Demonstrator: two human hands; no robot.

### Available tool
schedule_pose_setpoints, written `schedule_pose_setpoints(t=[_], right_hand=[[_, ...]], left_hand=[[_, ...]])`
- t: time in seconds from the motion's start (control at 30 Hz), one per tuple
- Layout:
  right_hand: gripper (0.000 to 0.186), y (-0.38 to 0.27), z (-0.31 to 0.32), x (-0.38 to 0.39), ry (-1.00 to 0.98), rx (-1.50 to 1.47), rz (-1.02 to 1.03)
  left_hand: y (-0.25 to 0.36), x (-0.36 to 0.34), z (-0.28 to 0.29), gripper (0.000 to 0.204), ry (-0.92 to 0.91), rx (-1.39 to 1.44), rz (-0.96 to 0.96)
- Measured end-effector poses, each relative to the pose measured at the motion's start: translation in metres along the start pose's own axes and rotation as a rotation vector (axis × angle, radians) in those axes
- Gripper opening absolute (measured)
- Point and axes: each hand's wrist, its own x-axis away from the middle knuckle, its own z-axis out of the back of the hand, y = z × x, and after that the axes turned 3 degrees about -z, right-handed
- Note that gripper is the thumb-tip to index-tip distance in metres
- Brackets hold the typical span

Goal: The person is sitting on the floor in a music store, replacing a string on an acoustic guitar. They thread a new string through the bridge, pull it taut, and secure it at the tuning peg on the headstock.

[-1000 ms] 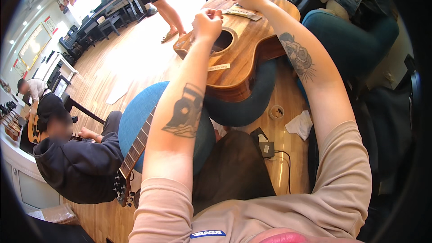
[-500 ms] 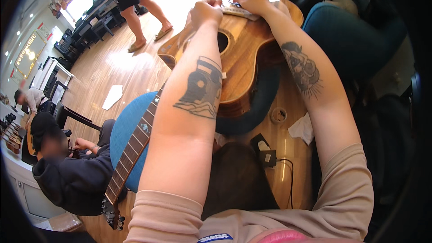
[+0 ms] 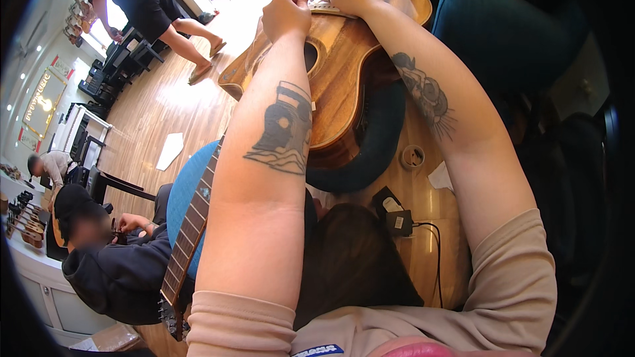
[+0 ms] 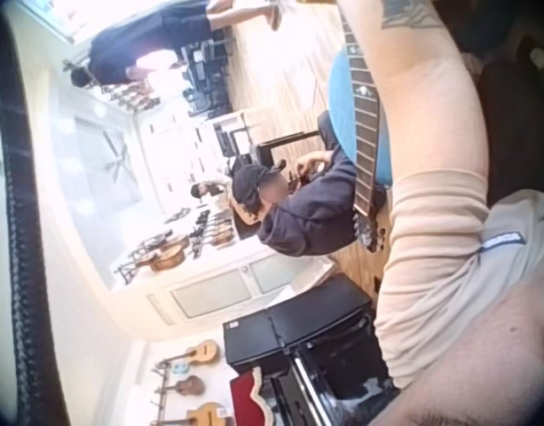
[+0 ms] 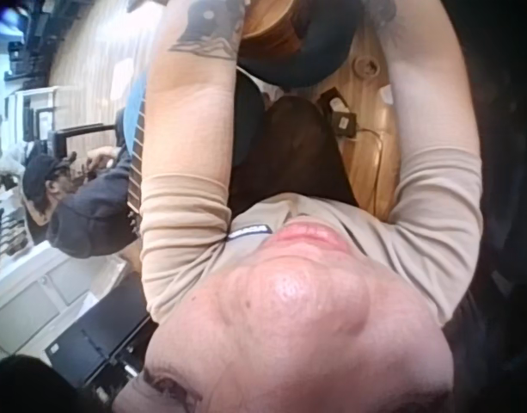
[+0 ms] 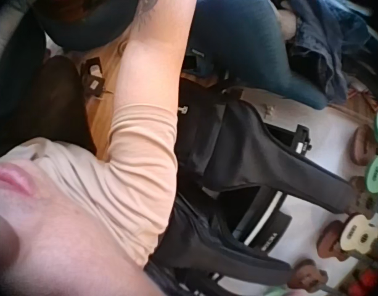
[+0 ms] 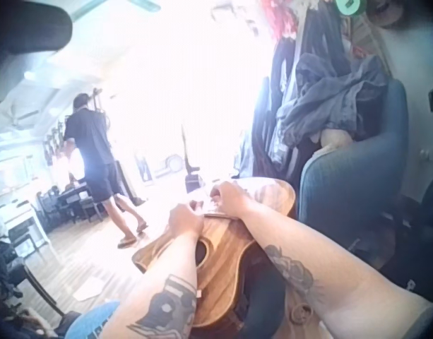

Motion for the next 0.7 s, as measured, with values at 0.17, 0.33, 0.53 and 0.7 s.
schedule_pose_setpoints(t=[0.17,0.33,0.53,0.7], right_hand=[[0.017,0.012,-0.008,-0.004,0.0,0.044,0.068],[0.017,0.013,-0.012,-0.005,0.065,-0.042,0.135],[0.016,0.012,-0.011,-0.006,0.018,-0.024,0.102],[0.015,0.009,-0.009,-0.005,-0.022,-0.031,0.079]], left_hand=[[-0.002,0.002,-0.002,0.031,0.015,-0.044,-0.051],[-0.003,0.003,-0.006,0.03,0.031,-0.051,-0.083],[-0.002,0.004,-0.006,0.03,0.028,-0.029,-0.076],[-0.003,0.005,-0.007,0.03,0.027,-0.011,-0.072]])
